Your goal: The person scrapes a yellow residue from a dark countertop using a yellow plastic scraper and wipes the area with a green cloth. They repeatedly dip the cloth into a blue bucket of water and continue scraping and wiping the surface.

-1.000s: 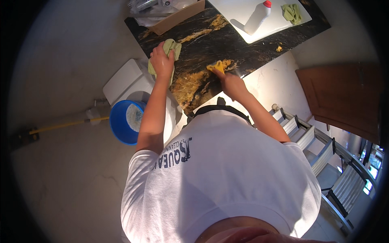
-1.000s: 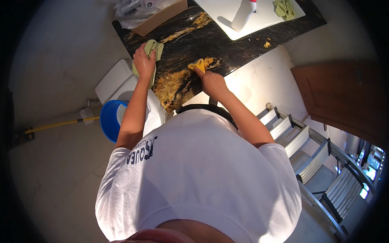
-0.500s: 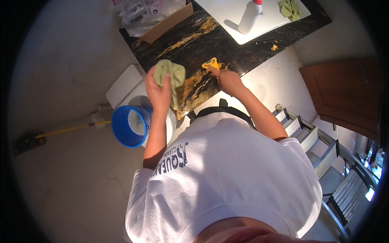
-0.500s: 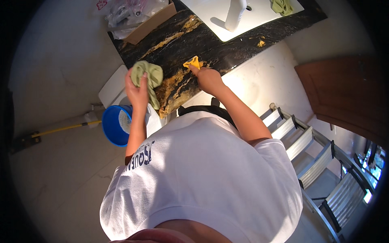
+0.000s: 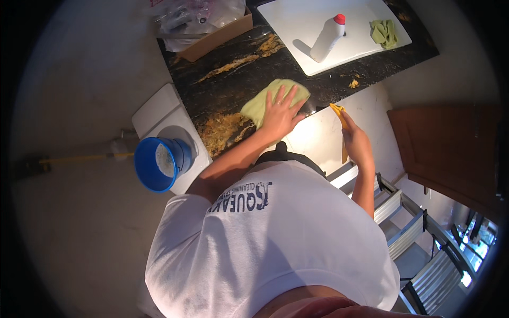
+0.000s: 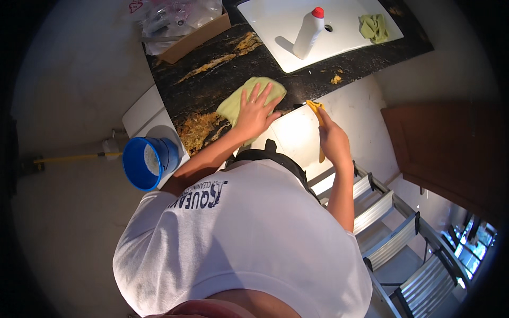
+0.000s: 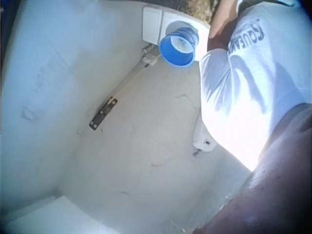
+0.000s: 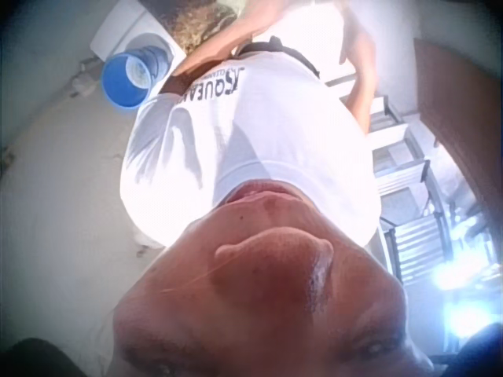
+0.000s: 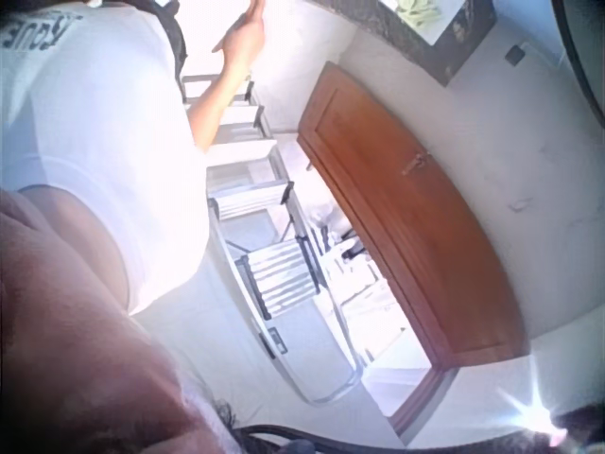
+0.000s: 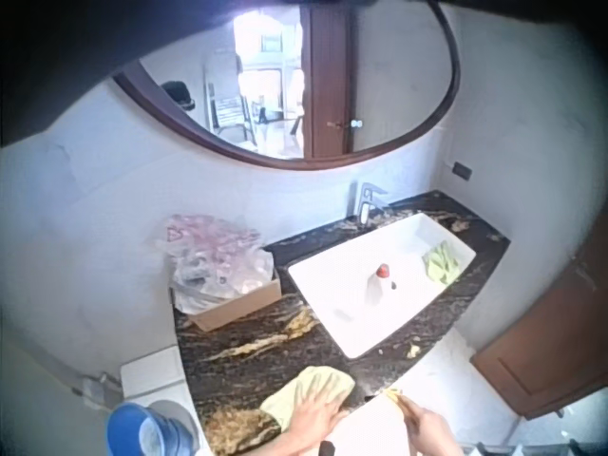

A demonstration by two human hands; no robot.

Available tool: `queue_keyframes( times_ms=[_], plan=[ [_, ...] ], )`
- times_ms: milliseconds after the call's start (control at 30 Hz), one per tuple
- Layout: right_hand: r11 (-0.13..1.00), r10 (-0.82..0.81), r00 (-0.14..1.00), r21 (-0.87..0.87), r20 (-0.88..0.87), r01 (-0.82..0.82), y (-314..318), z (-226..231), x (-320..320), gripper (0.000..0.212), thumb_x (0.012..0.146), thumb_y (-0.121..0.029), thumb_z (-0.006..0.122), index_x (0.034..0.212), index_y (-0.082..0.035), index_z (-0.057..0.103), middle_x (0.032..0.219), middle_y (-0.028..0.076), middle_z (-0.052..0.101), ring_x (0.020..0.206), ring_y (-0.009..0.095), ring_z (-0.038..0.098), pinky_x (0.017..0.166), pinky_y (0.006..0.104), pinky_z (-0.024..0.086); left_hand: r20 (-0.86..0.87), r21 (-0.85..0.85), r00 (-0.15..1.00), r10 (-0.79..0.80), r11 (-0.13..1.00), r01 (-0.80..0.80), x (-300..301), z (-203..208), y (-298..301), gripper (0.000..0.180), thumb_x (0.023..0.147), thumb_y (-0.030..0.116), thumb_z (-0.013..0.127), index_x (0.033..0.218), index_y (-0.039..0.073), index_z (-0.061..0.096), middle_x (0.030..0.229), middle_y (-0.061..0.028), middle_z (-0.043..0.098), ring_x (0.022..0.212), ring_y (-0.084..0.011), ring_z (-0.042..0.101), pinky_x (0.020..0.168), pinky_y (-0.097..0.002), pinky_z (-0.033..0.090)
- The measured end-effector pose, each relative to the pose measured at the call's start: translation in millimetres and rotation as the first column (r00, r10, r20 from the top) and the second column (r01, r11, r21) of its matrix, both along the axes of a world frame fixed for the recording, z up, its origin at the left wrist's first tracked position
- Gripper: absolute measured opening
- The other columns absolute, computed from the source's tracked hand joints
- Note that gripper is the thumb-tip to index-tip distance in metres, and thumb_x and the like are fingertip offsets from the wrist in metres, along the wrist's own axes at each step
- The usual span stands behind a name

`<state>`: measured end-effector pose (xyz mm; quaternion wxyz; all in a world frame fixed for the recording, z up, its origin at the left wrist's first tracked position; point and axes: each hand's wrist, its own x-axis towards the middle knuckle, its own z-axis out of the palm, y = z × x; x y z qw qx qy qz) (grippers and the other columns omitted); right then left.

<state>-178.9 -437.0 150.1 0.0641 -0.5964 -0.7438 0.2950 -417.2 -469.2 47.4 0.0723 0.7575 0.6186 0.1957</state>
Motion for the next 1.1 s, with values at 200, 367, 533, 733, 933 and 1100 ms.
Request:
queue_keyframes(
  times_ms=[200,367,533,733,933,1100],
  plan=[
    [0.990,0.058,0.998,-0.127,0.021,-0.055,-9,-9,-30,0.053,0.088,-0.005,0.053,0.138,-0.019,0.046,0.112,0.022,0.063,0.103,0.037,0.061,0.086,0.0390,0.046,-0.125,0.025,0.992,-0.025,0.999,0.029,-11,0,107,0.043,0.091,0.044,0.051,0.130,0.026,0.057,0.148,-0.0084,0.037,0.139,-0.0425,0.022,0.106,-0.0714,0.009],
    [0.997,0.031,0.999,-0.065,-0.015,-0.032,-11,-4,-49,0.052,0.089,-0.005,0.053,0.139,-0.021,0.045,0.107,0.022,0.065,0.098,0.037,0.062,0.083,0.0400,0.047,-0.195,-0.039,0.891,0.410,0.905,-0.424,-46,1,116,0.051,0.093,0.045,0.044,0.142,0.030,0.040,0.153,-0.0062,0.026,0.141,-0.0442,0.013,0.106,-0.0727,0.007],
    [0.997,0.062,0.995,-0.043,0.079,-0.059,-15,-1,-69,0.052,0.090,-0.007,0.052,0.139,-0.022,0.044,0.094,0.023,0.066,0.086,0.037,0.065,0.075,0.0413,0.048,-0.202,-0.010,0.768,0.608,0.783,-0.622,-141,-13,62,0.051,0.092,0.044,0.047,0.140,0.026,0.044,0.152,-0.0068,0.027,0.138,-0.0427,0.021,0.105,-0.0708,0.014],
    [0.984,0.179,0.984,0.027,-0.023,-0.178,-20,-6,-116,0.051,0.090,-0.009,0.052,0.139,-0.024,0.045,0.096,0.021,0.066,0.083,0.037,0.064,0.073,0.0428,0.049,-0.164,0.162,0.642,0.749,0.663,-0.731,-202,-10,-20,0.044,0.086,0.035,0.061,0.129,0.024,0.055,0.139,-0.0063,0.042,0.115,-0.0360,0.045,0.087,-0.0538,0.039],
    [0.885,0.415,0.909,0.209,0.049,-0.415,-46,-31,-167,0.048,0.088,-0.010,0.052,0.134,-0.024,0.049,0.089,0.016,0.065,0.078,0.035,0.065,0.068,0.0446,0.051,0.159,0.016,0.550,0.820,0.555,-0.832,-221,-13,-81,0.050,0.087,0.033,0.062,0.132,0.015,0.051,0.131,-0.0176,0.045,0.112,-0.0406,0.048,0.089,-0.0466,0.044],
    [0.867,0.413,0.894,0.224,0.173,-0.444,-43,-61,-198,0.049,0.085,-0.007,0.051,0.132,-0.021,0.050,0.087,0.016,0.064,0.075,0.033,0.065,0.064,0.0430,0.052,0.310,-0.202,0.419,0.853,0.490,-0.848,-235,-11,-105,0.050,0.090,0.033,0.059,0.131,0.005,0.048,0.123,-0.0261,0.047,0.109,-0.0449,0.050,0.091,-0.0472,0.043]
  ],
)
